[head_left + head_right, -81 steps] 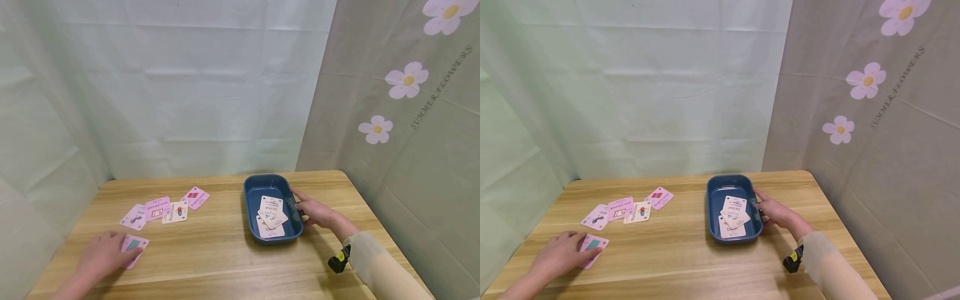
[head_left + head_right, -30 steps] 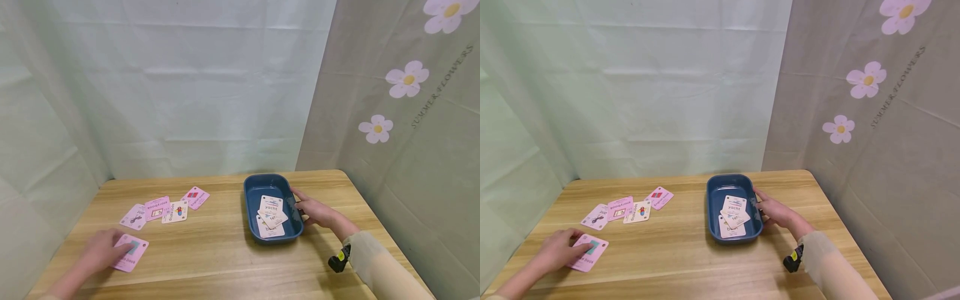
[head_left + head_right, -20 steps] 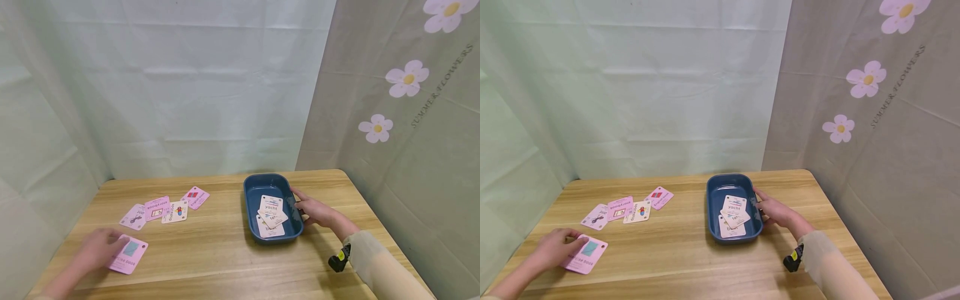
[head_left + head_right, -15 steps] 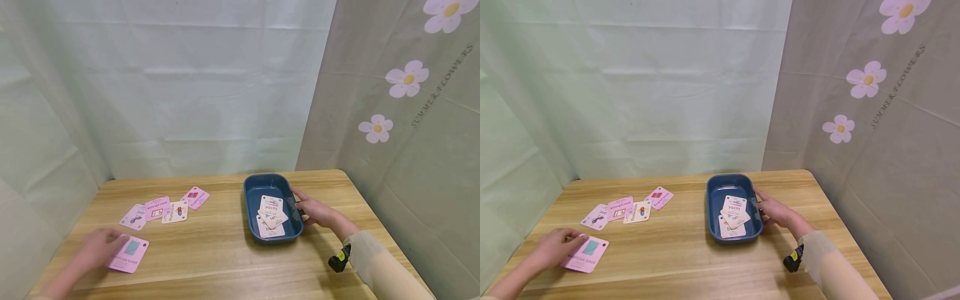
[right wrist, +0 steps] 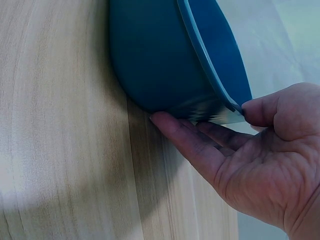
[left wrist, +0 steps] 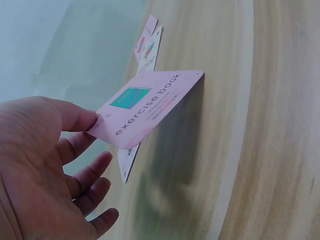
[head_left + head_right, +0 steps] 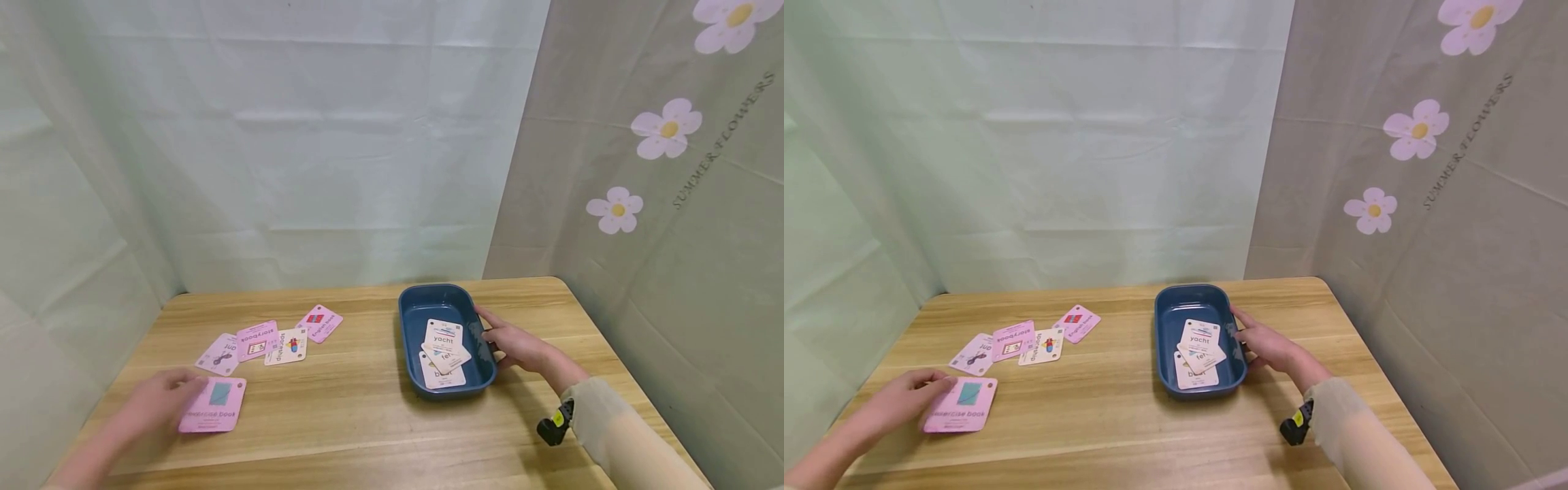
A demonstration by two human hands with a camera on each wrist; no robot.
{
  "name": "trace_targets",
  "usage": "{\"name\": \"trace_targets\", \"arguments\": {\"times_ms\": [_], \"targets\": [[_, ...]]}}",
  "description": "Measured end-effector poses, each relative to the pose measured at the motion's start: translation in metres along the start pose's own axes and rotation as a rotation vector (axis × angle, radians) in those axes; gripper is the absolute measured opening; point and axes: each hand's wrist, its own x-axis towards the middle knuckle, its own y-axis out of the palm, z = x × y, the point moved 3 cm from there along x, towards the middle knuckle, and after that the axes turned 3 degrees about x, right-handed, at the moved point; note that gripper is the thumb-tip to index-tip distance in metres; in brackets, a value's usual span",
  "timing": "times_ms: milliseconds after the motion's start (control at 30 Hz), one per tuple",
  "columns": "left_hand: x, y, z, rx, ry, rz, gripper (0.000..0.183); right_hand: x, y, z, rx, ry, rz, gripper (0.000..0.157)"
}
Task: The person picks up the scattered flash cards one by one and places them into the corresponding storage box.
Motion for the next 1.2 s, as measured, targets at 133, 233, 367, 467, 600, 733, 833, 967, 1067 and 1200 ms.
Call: {"name": "trace_targets", "arguments": {"times_ms": [133,233,367,467,600,733,833,967,1067,1200], "targets": [[-0.001,-0.004,-0.004,-0.007,0.007,0.006,0.076,0.0,0.0,0.0,-0.002,0.0,0.002,0.062],[-0.001,-0.006,-0.005,-0.012,0.018,-0.011,0.075,0.0,0.0,0.0,-0.003,0.001,0.008,0.061],[-0.002,-0.009,-0.01,-0.037,0.045,-0.046,0.07,0.0,0.0,0.0,0.001,0.002,0.008,0.061],[-0.002,-0.011,-0.017,-0.067,0.061,-0.07,0.069,0.0,0.0,0.0,0.002,0.003,0.002,0.061],[-0.001,-0.016,-0.029,-0.095,0.078,-0.112,0.07,-0.001,0.0,0.0,0.002,0.003,-0.004,0.061],[-0.001,-0.022,-0.039,-0.095,0.092,-0.159,0.068,0.0,0.0,0.0,0.007,0.004,-0.006,0.061],[0.0,-0.025,-0.045,-0.093,0.109,-0.191,0.065,0.001,0.0,-0.001,0.011,0.004,-0.006,0.061],[0.001,-0.028,-0.051,-0.094,0.132,-0.231,0.062,0.001,-0.001,-0.001,0.01,0.003,-0.005,0.061],[0.002,-0.031,-0.055,-0.088,0.16,-0.268,0.057,0.0,0.0,-0.001,0.004,0.002,-0.002,0.061],[0.004,-0.035,-0.063,-0.099,0.211,-0.298,0.05,0.0,0.0,0.0,-0.006,-0.002,0.007,0.061]]}}
